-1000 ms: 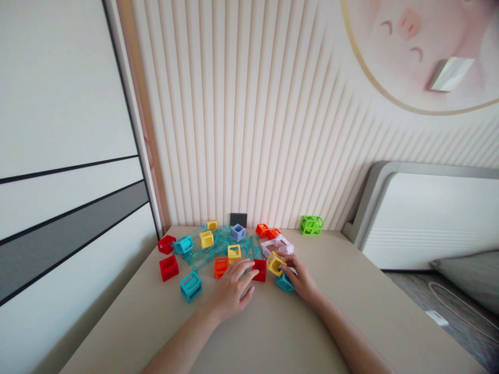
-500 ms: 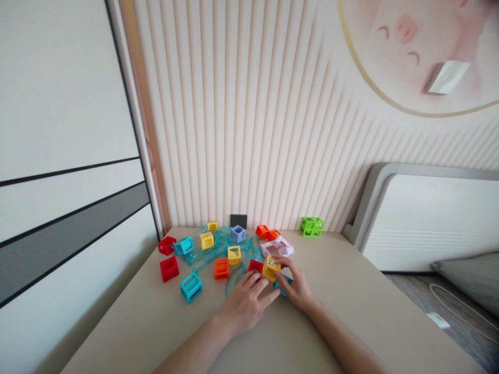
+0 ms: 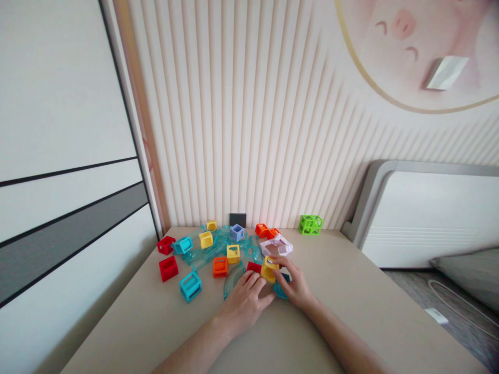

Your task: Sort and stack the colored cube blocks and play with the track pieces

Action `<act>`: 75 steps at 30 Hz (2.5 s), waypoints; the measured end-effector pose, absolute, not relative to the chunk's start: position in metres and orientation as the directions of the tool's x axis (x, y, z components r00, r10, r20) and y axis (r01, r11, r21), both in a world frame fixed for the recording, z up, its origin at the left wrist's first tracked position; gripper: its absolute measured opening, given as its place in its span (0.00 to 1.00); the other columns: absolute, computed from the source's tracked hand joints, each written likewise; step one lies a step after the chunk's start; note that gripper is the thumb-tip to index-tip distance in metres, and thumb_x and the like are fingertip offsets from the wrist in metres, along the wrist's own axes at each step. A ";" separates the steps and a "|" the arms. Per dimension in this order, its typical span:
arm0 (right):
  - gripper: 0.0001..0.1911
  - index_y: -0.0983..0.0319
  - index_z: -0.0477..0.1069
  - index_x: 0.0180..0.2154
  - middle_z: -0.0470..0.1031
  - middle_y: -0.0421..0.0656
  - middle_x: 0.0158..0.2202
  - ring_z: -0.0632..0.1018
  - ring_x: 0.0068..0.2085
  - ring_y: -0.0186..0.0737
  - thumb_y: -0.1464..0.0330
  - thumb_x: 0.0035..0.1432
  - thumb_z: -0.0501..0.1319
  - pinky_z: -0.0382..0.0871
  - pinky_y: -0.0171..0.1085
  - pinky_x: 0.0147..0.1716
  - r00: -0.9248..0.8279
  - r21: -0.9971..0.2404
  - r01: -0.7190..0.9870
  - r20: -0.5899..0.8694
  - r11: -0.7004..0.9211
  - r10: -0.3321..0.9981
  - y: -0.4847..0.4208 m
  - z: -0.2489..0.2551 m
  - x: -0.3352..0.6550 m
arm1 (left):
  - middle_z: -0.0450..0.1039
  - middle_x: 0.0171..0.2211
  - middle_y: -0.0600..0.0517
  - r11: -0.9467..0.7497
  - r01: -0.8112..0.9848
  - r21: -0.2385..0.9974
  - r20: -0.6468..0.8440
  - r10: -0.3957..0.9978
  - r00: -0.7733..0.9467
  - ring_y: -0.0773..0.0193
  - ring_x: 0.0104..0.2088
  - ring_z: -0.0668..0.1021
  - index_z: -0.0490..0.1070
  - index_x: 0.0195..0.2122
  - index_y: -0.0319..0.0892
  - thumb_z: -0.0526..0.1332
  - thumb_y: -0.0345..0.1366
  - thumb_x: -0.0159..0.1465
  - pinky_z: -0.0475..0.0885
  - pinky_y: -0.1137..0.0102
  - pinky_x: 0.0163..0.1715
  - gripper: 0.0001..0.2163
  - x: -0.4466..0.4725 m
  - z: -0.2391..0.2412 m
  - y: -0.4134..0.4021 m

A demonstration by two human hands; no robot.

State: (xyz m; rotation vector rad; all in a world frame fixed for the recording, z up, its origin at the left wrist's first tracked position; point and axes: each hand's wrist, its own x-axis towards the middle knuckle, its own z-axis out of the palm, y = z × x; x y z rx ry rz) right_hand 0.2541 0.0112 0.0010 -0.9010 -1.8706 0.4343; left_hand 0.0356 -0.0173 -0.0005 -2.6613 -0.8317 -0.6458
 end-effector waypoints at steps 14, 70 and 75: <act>0.24 0.60 0.73 0.36 0.75 0.41 0.30 0.74 0.31 0.40 0.46 0.59 0.61 0.70 0.36 0.32 0.012 -0.942 0.075 0.329 0.327 0.944 0.021 0.001 0.244 | 0.72 0.49 0.50 -0.827 0.557 -0.073 0.433 0.477 0.765 0.58 0.50 0.73 0.67 0.60 0.54 0.53 0.36 0.72 0.66 0.61 0.54 0.17 0.035 -0.004 -0.017; 0.18 0.59 0.72 0.39 0.75 0.50 0.48 0.79 0.44 0.46 0.51 0.64 0.57 0.78 0.44 0.40 0.085 -0.828 0.305 0.515 0.470 0.853 0.035 -0.004 0.273 | 0.63 0.66 0.52 -0.849 0.522 -0.082 0.428 0.443 0.788 0.57 0.63 0.66 0.60 0.65 0.50 0.54 0.36 0.70 0.59 0.57 0.63 0.22 0.031 0.001 -0.019; 0.14 0.58 0.75 0.40 0.73 0.49 0.51 0.79 0.48 0.46 0.55 0.65 0.59 0.79 0.43 0.42 -0.042 -0.768 0.356 0.556 0.533 0.830 0.031 -0.003 0.270 | 0.72 0.56 0.48 -0.836 0.549 -0.008 0.433 0.492 0.755 0.59 0.57 0.71 0.58 0.66 0.45 0.52 0.32 0.70 0.63 0.60 0.61 0.22 0.033 0.004 -0.020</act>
